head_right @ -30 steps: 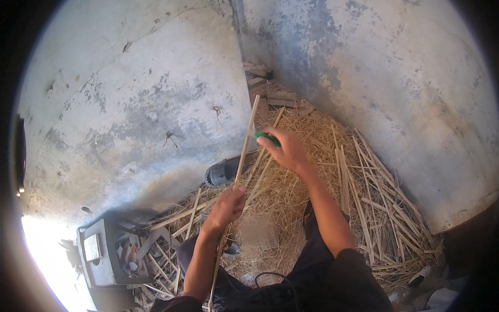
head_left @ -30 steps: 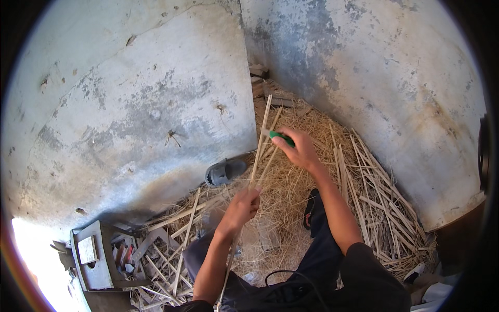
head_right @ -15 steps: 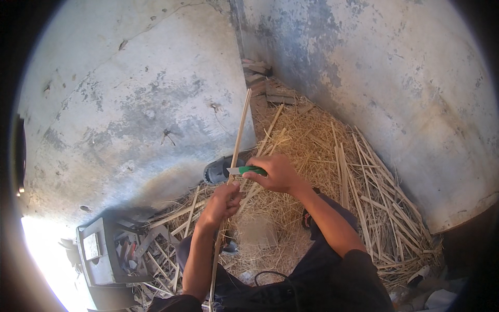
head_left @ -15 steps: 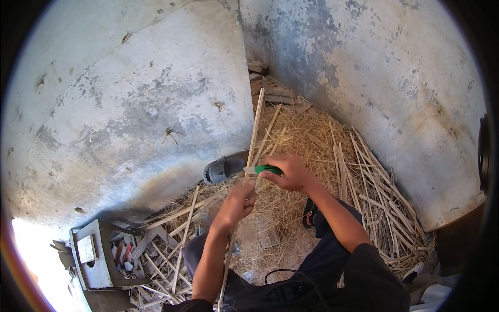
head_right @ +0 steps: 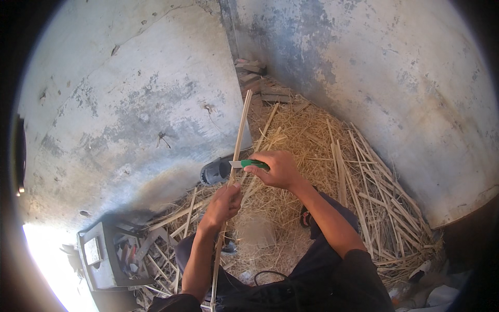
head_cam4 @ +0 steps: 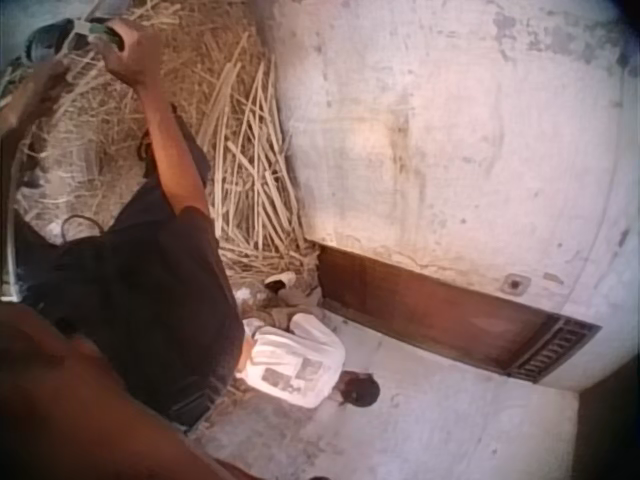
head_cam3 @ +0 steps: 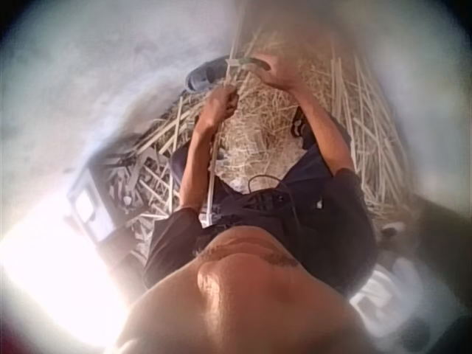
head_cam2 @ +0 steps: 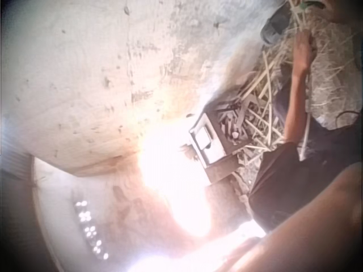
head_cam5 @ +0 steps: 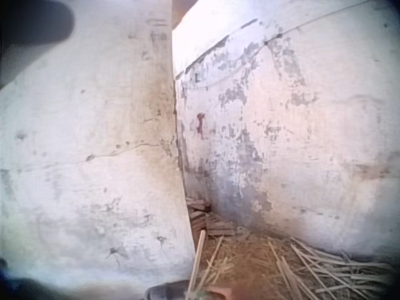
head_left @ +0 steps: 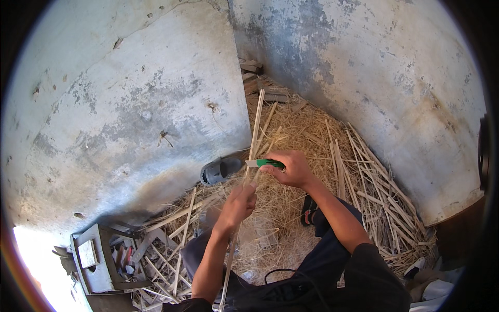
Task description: The person sits on the floor and uses a green utility knife to shave the surface of a long bamboo stick. They hold the stick with one hand and scrape the blade along its length to remove the outer layer, creating thin shavings that fall onto the floor.
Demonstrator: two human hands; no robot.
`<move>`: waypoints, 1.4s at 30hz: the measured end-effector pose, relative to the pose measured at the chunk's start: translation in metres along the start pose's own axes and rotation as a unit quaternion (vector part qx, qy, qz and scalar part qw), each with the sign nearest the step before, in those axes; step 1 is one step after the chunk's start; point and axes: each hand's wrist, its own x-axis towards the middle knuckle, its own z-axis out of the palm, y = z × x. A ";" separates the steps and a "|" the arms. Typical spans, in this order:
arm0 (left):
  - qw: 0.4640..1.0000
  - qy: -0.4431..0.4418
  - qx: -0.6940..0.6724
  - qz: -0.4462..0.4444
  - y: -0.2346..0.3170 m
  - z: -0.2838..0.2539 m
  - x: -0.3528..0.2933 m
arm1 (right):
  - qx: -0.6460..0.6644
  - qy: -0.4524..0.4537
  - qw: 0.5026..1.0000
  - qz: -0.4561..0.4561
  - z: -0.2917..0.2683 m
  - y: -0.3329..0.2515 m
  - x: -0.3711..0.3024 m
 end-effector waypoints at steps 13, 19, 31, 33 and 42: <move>0.992 0.032 0.117 0.045 -0.005 0.002 -0.001 | 0.002 0.055 0.998 -0.010 0.001 0.011 0.009; 0.983 0.048 0.163 0.065 -0.012 -0.004 0.003 | -0.018 0.040 0.999 -0.008 -0.002 0.014 0.012; 0.965 0.025 0.249 0.084 -0.024 0.019 -0.008 | -0.086 0.087 0.984 0.126 -0.056 0.083 0.028; 0.956 0.023 0.265 0.124 -0.027 0.017 -0.007 | -0.105 0.089 0.981 0.133 -0.055 0.083 0.029; 0.970 -0.063 0.227 0.057 -0.032 0.028 -0.015 | -0.100 0.232 0.931 0.263 -0.078 0.112 0.020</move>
